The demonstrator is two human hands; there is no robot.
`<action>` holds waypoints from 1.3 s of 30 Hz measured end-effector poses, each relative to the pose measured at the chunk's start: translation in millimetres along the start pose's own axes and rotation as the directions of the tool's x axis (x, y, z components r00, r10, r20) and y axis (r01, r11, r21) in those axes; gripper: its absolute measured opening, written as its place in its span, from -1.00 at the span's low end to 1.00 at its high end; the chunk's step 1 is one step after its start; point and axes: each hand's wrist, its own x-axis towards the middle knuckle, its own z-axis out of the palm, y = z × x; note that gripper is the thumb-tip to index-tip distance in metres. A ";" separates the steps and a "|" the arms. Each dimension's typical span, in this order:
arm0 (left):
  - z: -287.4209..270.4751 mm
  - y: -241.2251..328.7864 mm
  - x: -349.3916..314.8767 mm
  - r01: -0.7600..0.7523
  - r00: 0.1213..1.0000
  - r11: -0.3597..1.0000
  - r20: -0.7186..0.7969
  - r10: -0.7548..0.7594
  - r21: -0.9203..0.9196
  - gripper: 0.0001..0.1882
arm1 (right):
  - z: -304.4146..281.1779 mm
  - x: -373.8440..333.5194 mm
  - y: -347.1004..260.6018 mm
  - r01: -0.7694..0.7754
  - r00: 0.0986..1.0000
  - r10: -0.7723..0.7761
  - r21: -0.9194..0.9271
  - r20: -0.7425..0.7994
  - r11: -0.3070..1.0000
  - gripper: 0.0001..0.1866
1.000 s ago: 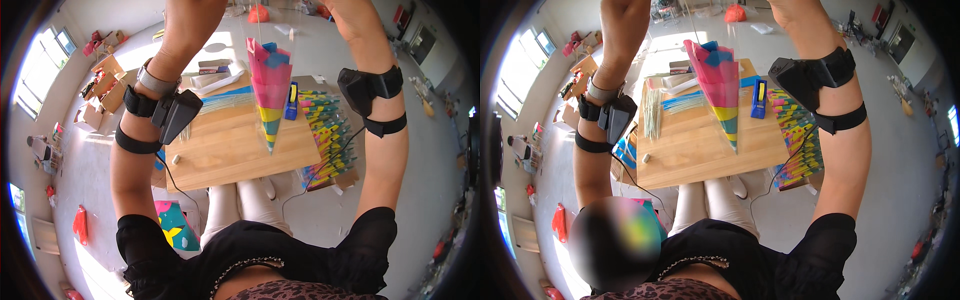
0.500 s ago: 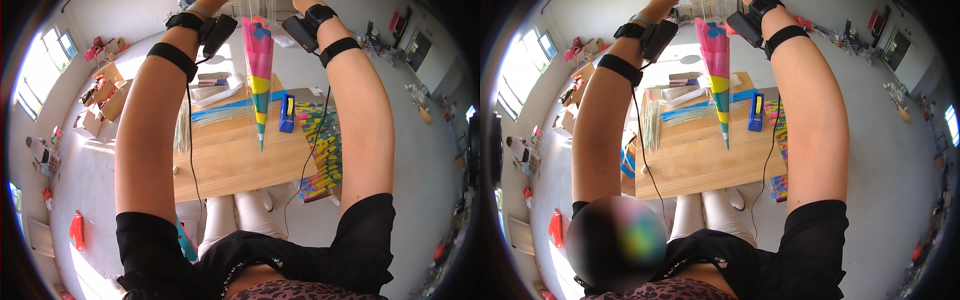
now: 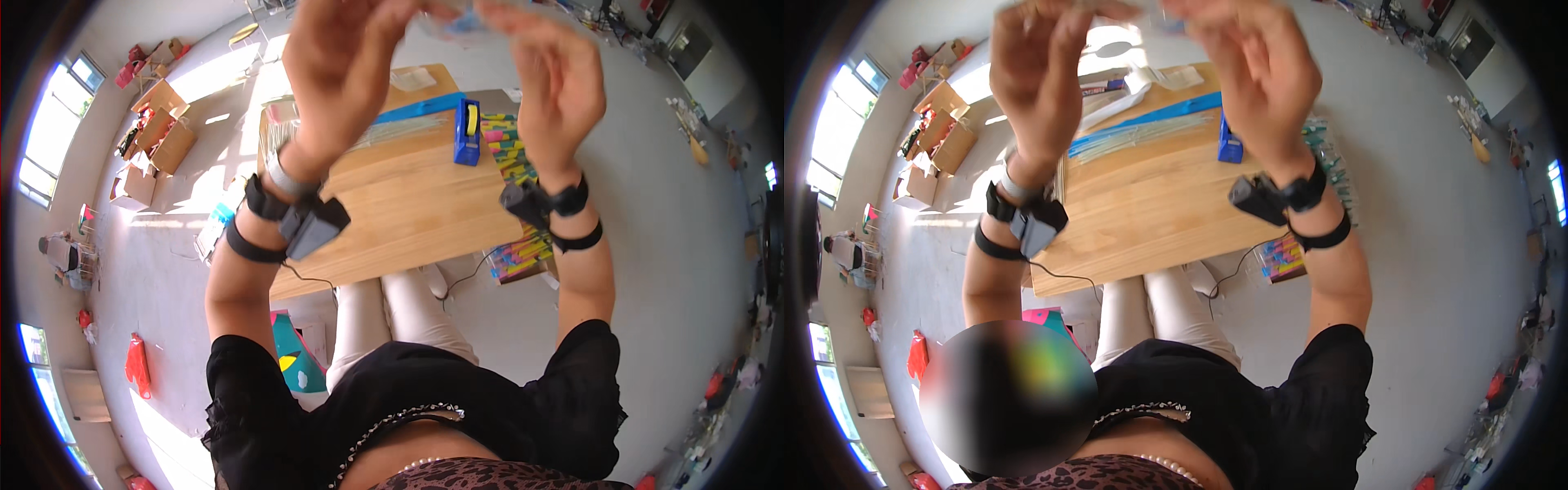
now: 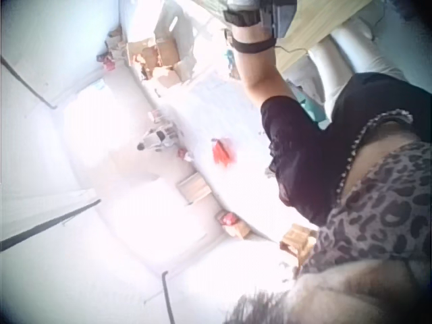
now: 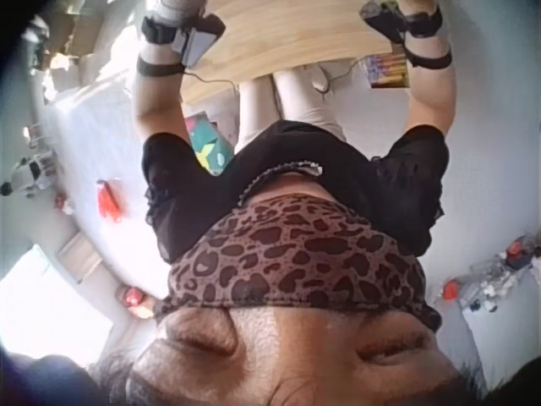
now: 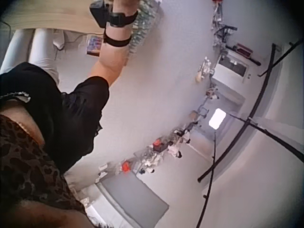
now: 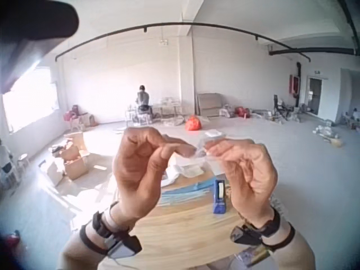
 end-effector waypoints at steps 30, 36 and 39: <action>41.6 11.6 -490.2 0.503 0.607 0.732 0.416 -0.678 0.459 -0.85 | -9.1 -483.5 -88.5 -0.614 0.583 0.811 -0.621 0.060 0.487 -0.83; 45.4 16.2 -493.8 0.476 0.587 0.705 0.406 -0.700 0.526 -0.77 | -9.3 -480.0 -91.8 -0.575 0.539 0.830 -0.659 0.142 0.486 -0.79; 48.7 15.7 -493.2 0.494 0.571 0.694 0.407 -0.713 0.524 -0.73 | -12.1 -481.8 -93.6 -0.599 0.509 0.847 -0.644 0.153 0.476 -0.79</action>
